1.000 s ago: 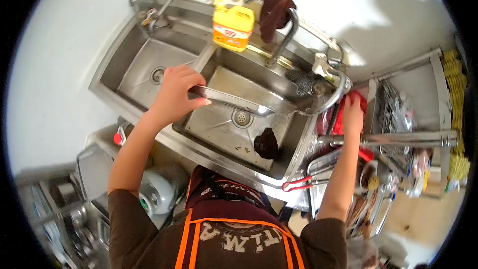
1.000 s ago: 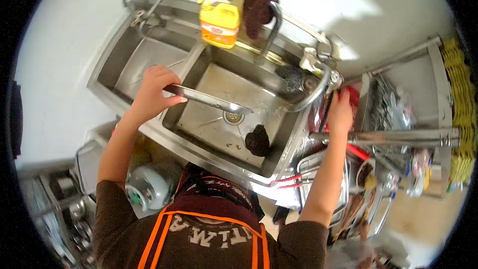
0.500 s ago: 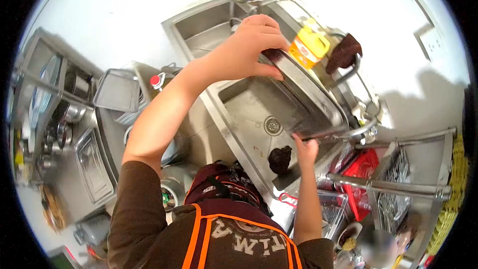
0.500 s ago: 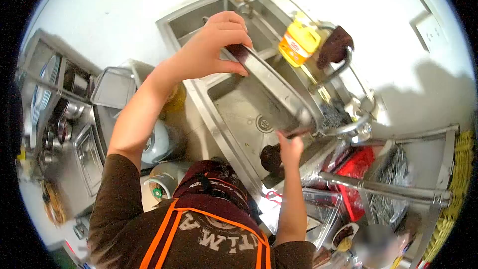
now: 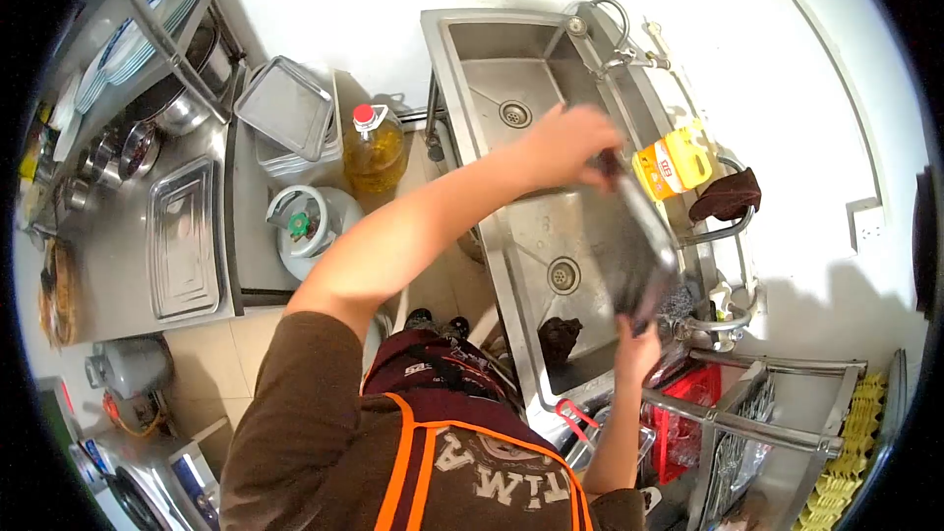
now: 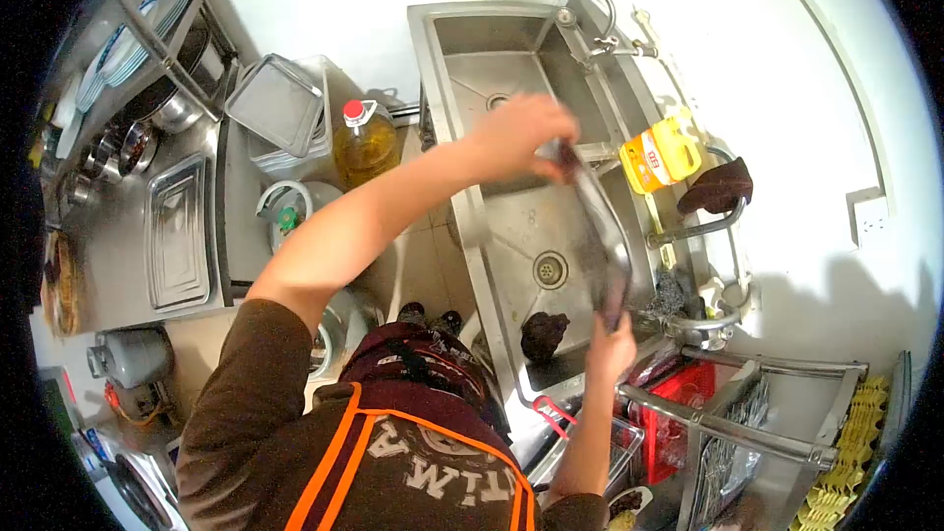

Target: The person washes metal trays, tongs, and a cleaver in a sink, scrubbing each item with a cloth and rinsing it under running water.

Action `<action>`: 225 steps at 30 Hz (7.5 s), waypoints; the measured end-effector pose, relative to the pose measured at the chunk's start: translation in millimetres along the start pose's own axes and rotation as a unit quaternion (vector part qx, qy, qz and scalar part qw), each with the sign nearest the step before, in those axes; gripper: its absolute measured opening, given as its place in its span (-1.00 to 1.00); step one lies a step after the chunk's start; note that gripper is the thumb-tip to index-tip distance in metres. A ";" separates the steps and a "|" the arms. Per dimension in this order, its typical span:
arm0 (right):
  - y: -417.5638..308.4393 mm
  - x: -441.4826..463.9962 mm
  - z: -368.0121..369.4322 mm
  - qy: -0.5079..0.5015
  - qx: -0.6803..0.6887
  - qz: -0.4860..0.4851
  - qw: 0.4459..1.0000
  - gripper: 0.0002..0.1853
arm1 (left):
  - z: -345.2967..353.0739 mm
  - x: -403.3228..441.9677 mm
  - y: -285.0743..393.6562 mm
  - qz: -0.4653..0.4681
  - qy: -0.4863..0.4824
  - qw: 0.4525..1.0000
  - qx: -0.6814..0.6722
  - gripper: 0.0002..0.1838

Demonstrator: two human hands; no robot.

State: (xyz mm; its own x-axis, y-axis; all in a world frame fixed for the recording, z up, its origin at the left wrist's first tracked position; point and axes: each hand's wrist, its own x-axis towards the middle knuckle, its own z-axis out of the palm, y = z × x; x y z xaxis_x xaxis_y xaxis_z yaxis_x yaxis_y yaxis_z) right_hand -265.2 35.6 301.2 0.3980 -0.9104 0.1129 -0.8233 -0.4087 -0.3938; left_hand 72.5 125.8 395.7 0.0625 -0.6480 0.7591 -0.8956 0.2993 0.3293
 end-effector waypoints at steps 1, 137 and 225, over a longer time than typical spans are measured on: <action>0.2 -8.4 7.0 -0.029 -0.030 -0.017 0.999 -0.43 | 17.8 -23.0 -14.9 -0.109 -0.126 0.986 -0.003 -0.54; 135.5 -24.1 241.8 -0.337 -0.026 0.428 0.838 -0.15 | 297.8 -96.0 29.2 -0.410 -0.661 0.563 -0.279 -0.56; 116.0 50.6 238.2 0.307 0.661 0.444 0.521 -0.76 | 268.5 -65.4 28.2 -0.465 -0.690 0.441 -0.336 -0.55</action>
State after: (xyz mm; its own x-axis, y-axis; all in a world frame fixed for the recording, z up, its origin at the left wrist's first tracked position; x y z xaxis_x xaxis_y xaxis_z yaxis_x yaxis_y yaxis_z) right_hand -244.2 -42.7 43.9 -0.4405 -0.7182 -0.5386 0.5875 0.2229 -0.7779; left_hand -75.1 -11.4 204.6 -0.4789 -0.3790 -0.7918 -0.4035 -0.7060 0.5820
